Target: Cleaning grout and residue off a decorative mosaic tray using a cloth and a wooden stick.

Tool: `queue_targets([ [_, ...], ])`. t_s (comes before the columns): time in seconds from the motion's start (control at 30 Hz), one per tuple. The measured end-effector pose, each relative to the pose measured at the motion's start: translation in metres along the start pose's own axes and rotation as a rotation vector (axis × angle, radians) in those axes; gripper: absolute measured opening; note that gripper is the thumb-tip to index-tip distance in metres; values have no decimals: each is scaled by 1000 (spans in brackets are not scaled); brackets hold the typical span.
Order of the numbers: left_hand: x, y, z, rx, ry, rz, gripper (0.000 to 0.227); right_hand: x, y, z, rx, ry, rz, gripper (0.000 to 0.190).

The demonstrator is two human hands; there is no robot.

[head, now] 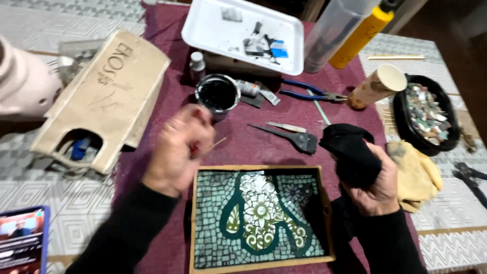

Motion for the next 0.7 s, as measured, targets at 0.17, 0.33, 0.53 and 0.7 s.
queue_targets([
  [0.17,82,-18,57,-236,257,14,11,65,-59,-13,105,-57,-300,40],
  [0.33,108,-28,40,-24,-420,60,11,89,-64,-16,76,-3,-350,37],
  [0.53,81,-28,59,-368,-1475,14,16,89,-72,-6,11,8,-405,38],
  [0.7,74,-39,53,-353,-1722,43,9,87,-72,-1,-4,37,-345,41],
])
Point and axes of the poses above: each hand's wrist, its own y-axis away from the middle knuckle, its own x-axis out of the back of the hand, z = x × y, the point moved 8 cm from there along -y, towards the middle knuckle, and after that the axes turned 1 degree about y, right-handed, at the moved point
